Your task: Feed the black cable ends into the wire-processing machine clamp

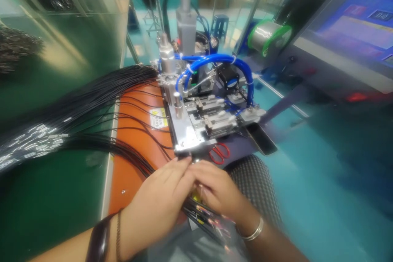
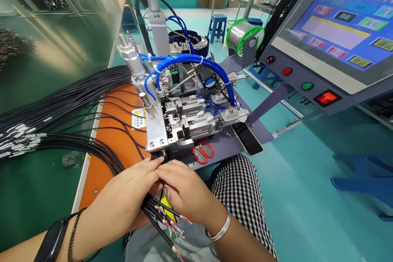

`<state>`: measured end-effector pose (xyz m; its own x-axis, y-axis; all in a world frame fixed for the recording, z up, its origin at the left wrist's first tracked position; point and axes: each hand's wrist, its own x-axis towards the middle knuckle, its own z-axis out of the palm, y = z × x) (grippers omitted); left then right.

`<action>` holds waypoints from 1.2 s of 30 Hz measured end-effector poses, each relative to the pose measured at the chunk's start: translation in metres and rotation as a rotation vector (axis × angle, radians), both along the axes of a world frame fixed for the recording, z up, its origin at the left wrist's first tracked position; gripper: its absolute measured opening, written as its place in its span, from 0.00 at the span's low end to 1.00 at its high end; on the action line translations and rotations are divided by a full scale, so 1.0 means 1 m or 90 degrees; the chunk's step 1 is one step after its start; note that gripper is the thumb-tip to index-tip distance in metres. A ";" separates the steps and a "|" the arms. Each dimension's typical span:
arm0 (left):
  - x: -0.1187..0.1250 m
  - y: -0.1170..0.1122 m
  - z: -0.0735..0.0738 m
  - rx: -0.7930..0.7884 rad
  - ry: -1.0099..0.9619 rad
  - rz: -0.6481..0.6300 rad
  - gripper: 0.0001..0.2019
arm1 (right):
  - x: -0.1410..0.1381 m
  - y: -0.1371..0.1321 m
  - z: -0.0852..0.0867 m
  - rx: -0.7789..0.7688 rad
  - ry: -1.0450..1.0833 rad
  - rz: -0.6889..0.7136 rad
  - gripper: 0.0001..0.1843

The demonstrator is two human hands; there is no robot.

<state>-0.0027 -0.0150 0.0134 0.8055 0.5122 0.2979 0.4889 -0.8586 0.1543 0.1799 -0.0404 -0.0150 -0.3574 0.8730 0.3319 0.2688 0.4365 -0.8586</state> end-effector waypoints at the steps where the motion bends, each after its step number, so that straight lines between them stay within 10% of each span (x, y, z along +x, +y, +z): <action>1: 0.000 0.001 -0.002 -0.018 0.002 0.008 0.19 | 0.000 0.000 -0.001 -0.007 0.005 -0.018 0.15; 22: 0.003 0.008 -0.002 -0.126 -0.066 0.110 0.06 | 0.004 -0.016 0.002 -0.030 0.064 -0.325 0.07; 31: 0.001 0.007 -0.003 -0.113 -0.063 0.131 0.06 | 0.000 -0.015 0.004 -0.068 0.011 -0.160 0.05; 36: 0.001 0.007 -0.003 -0.107 -0.064 0.124 0.06 | -0.005 -0.015 0.003 -0.100 0.074 -0.335 0.06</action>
